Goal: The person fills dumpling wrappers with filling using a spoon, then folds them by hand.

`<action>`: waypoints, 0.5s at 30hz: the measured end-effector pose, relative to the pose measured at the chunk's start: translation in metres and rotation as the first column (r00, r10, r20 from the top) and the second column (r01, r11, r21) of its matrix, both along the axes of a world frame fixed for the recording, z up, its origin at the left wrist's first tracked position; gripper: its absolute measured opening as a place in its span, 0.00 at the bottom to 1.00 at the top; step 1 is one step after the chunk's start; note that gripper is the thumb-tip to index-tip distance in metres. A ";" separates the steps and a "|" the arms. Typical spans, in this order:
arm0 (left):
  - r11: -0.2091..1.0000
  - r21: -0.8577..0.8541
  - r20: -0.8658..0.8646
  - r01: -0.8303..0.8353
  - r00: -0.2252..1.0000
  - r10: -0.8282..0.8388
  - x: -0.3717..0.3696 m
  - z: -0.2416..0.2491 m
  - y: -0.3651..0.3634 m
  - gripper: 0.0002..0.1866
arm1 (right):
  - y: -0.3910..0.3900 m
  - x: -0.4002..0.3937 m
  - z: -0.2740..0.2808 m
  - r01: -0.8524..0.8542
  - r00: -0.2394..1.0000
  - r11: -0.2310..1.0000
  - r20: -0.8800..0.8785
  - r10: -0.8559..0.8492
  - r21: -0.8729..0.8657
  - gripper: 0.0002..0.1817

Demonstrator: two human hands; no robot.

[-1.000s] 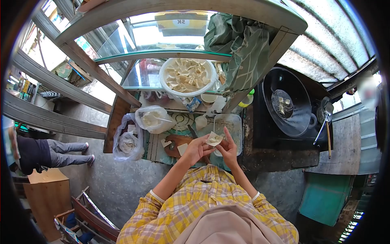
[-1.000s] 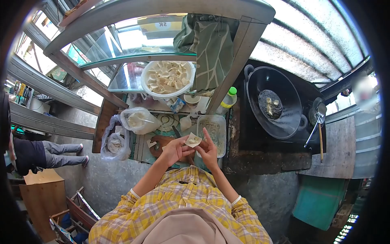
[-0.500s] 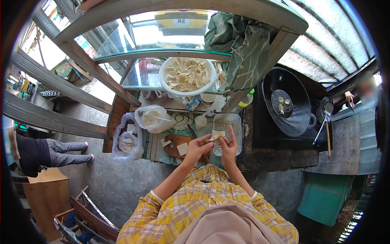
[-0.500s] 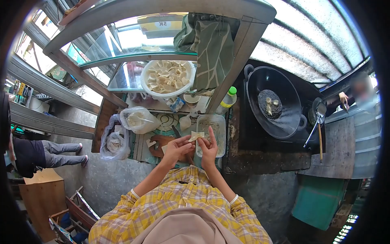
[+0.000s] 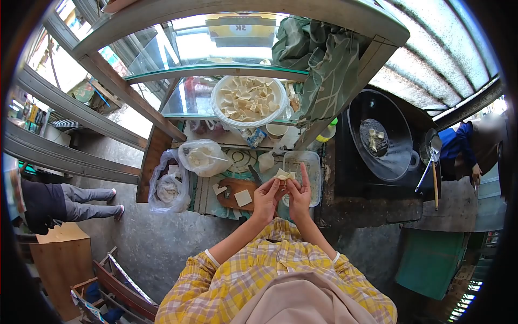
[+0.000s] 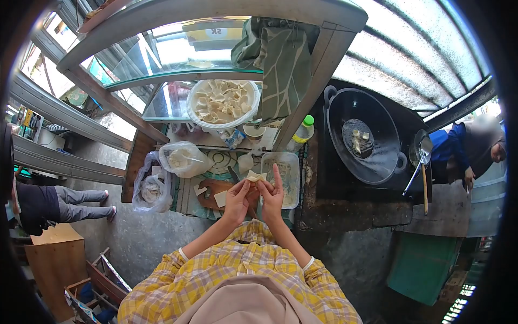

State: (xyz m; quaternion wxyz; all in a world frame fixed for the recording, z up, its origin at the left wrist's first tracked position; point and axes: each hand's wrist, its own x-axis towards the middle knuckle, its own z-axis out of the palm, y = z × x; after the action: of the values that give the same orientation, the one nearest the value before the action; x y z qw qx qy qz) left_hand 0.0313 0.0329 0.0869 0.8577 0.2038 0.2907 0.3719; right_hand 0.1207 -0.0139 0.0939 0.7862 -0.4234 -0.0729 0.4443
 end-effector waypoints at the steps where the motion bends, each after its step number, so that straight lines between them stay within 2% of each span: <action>1: 0.999 0.029 -0.038 -0.016 0.999 0.018 0.001 0.002 0.000 0.11 | 0.001 -0.001 0.001 -0.003 1.000 1.000 0.001 0.003 0.003 0.40; 6: 0.965 0.249 -0.173 -0.086 0.976 0.132 0.004 0.011 -0.001 0.13 | 0.004 -0.004 0.000 0.005 0.999 1.000 -0.041 -0.003 0.025 0.43; 9: 0.951 0.288 -0.164 -0.112 0.973 0.164 0.004 0.009 0.000 0.13 | 0.005 -0.005 0.004 0.015 0.998 0.999 -0.063 -0.013 0.032 0.43; 15: 0.960 0.247 -0.168 -0.133 0.970 0.177 0.007 0.015 0.001 0.13 | 0.007 -0.004 0.011 0.093 0.986 0.995 -0.139 -0.089 0.021 0.42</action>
State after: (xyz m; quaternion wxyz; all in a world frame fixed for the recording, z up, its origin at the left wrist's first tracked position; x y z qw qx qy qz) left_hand 0.0387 0.0342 0.1015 0.7645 0.3139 0.3397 0.4490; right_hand 0.1165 -0.0068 0.1053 0.8145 -0.3837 -0.0050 0.4352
